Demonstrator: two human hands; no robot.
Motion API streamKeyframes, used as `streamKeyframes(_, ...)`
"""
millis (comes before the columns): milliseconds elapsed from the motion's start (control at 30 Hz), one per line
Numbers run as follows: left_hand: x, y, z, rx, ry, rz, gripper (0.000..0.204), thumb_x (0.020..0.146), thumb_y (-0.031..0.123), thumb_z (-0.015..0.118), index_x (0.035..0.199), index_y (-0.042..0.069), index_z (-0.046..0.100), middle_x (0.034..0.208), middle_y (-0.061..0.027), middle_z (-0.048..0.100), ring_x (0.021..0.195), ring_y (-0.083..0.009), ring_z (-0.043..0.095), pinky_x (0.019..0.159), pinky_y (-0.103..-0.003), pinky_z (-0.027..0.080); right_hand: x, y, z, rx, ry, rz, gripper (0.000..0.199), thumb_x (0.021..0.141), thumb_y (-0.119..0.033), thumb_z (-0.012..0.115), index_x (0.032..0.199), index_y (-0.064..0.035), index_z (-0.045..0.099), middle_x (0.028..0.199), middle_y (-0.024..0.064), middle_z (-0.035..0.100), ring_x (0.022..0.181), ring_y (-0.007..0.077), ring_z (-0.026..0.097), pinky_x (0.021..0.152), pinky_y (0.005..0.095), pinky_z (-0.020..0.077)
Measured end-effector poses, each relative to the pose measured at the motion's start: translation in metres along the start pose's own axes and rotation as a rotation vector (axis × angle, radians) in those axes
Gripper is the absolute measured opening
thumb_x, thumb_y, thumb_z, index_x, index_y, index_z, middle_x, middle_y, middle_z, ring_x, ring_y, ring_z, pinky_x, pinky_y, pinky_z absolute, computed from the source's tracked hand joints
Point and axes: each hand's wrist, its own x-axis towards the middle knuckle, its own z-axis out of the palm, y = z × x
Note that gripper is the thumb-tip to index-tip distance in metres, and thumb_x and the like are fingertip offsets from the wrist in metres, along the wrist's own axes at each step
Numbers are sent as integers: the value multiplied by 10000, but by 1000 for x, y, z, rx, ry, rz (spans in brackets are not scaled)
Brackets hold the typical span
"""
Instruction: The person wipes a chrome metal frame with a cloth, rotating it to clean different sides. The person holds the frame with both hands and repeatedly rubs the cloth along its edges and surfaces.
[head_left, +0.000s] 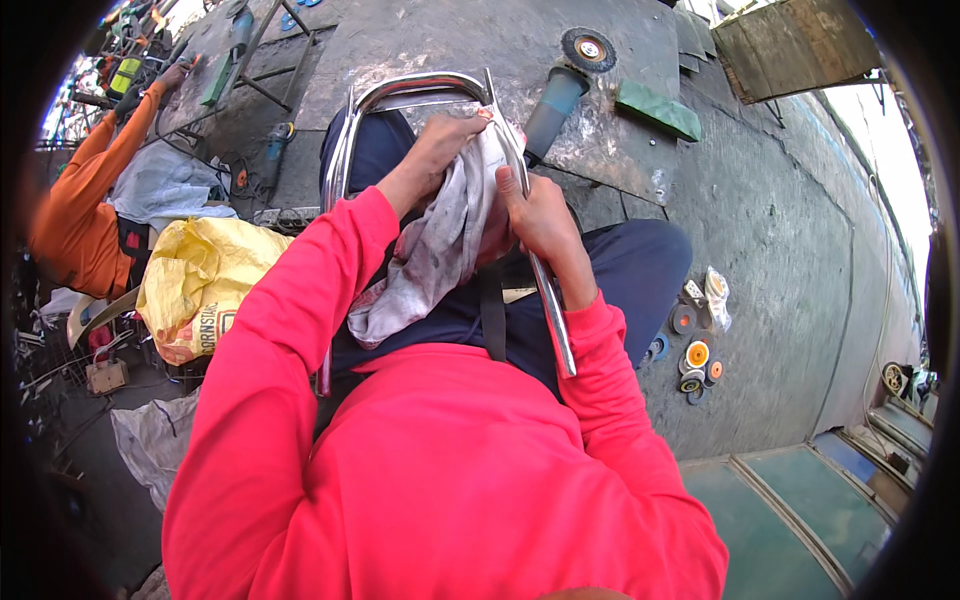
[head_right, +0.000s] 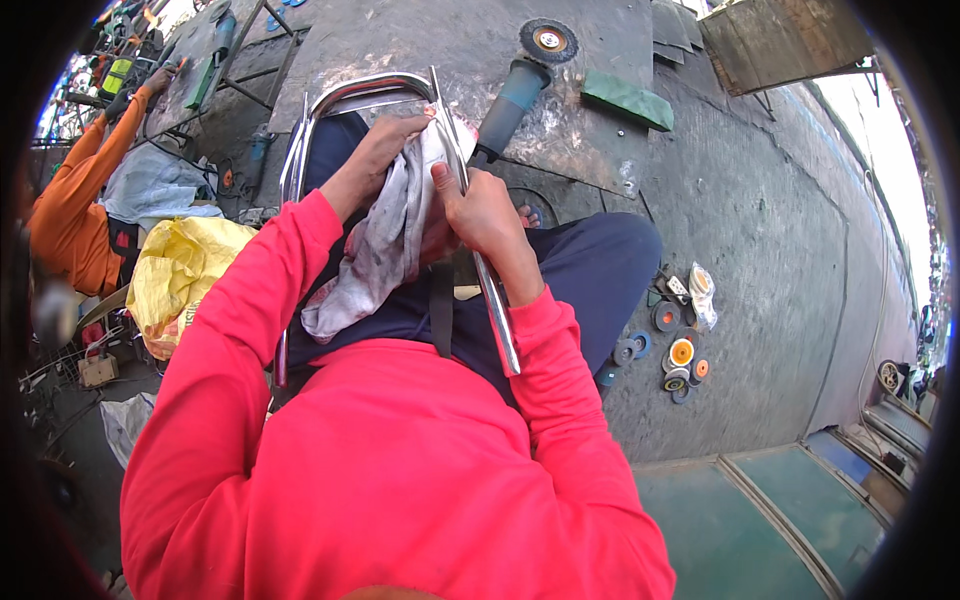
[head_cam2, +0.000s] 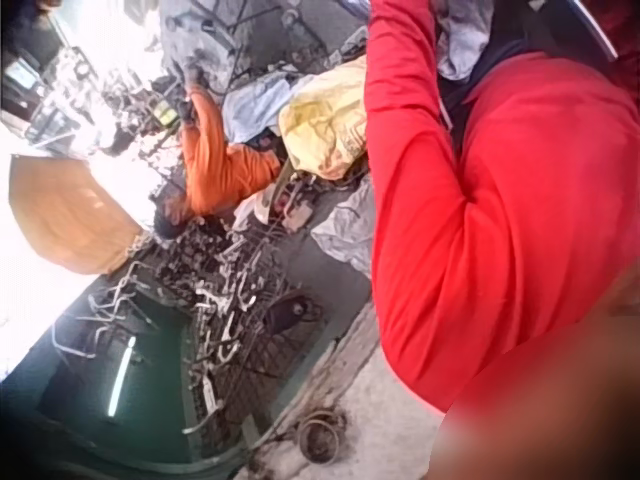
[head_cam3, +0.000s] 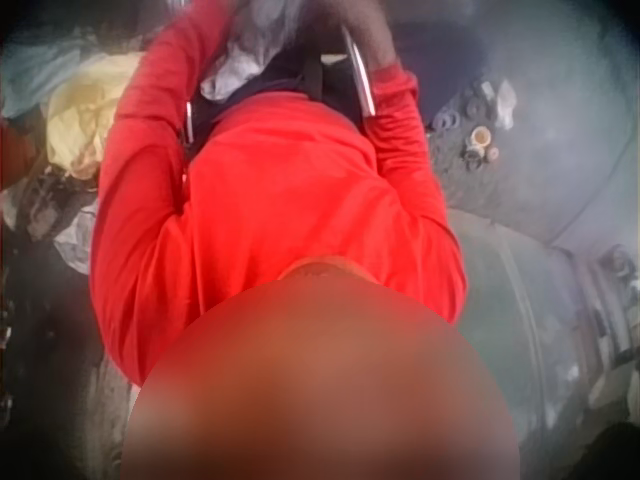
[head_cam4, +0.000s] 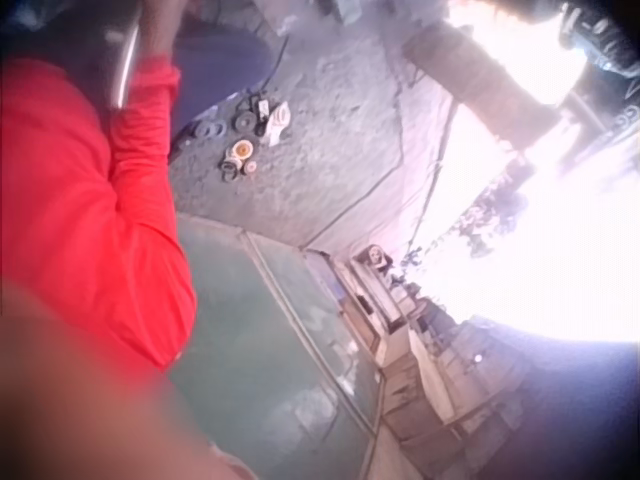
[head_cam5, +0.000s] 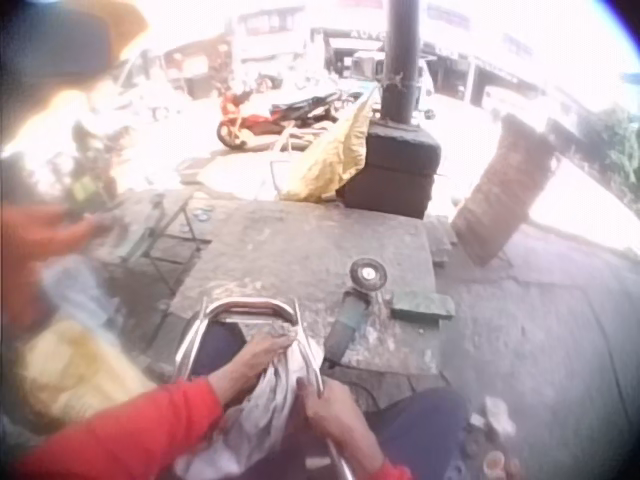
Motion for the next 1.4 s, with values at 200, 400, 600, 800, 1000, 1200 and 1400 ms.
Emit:
streamKeyframes(200,-8,7,2,350,32,67,344,840,261,706,860,-82,713,730,-79,679,595,-107,599,518,-283,459,-1,-1,6,-32,50,-96,674,926,-534,529,782,120,603,675,320,597,725,485,635,640,484,489)
streamKeyframes(400,-6,8,4,178,84,69,253,848,153,686,870,-98,701,757,-85,679,621,-125,622,555,-273,478,4,3,9,-46,49,-108,693,912,-548,540,782,130,604,711,343,599,769,501,630,659,496,493)
streamKeyframes(600,9,-1,-1,-185,72,-39,156,829,-4,656,926,-123,677,875,-143,675,750,-182,658,647,-323,524,7,5,11,-79,69,-93,724,895,-575,547,768,135,599,710,356,594,783,506,628,673,499,496)
streamKeyframes(800,35,-6,-14,-107,129,-16,147,838,8,626,869,-124,681,809,-124,670,707,-172,638,617,-327,504,2,1,11,-98,81,-113,713,890,-570,558,770,131,601,708,351,592,788,514,618,677,501,495)
streamKeyframes(1000,22,-1,-5,422,136,146,214,844,115,654,823,-94,699,726,-78,654,631,-128,585,557,-308,448,-1,-3,12,-27,68,-79,695,888,-551,577,771,133,611,709,358,586,794,521,612,673,508,492)
streamKeyframes(1200,-1,5,0,271,73,29,217,809,104,680,806,-112,691,720,-78,648,617,-132,567,554,-308,438,3,0,17,-89,53,-75,741,886,-571,568,761,159,603,709,387,573,793,534,609,671,516,498)
streamKeyframes(1400,23,-5,-4,383,269,105,168,775,54,600,825,-64,708,719,-117,679,636,-152,624,573,-330,468,5,5,24,-84,114,-115,760,883,-589,558,796,165,593,741,394,583,826,538,609,714,512,501)
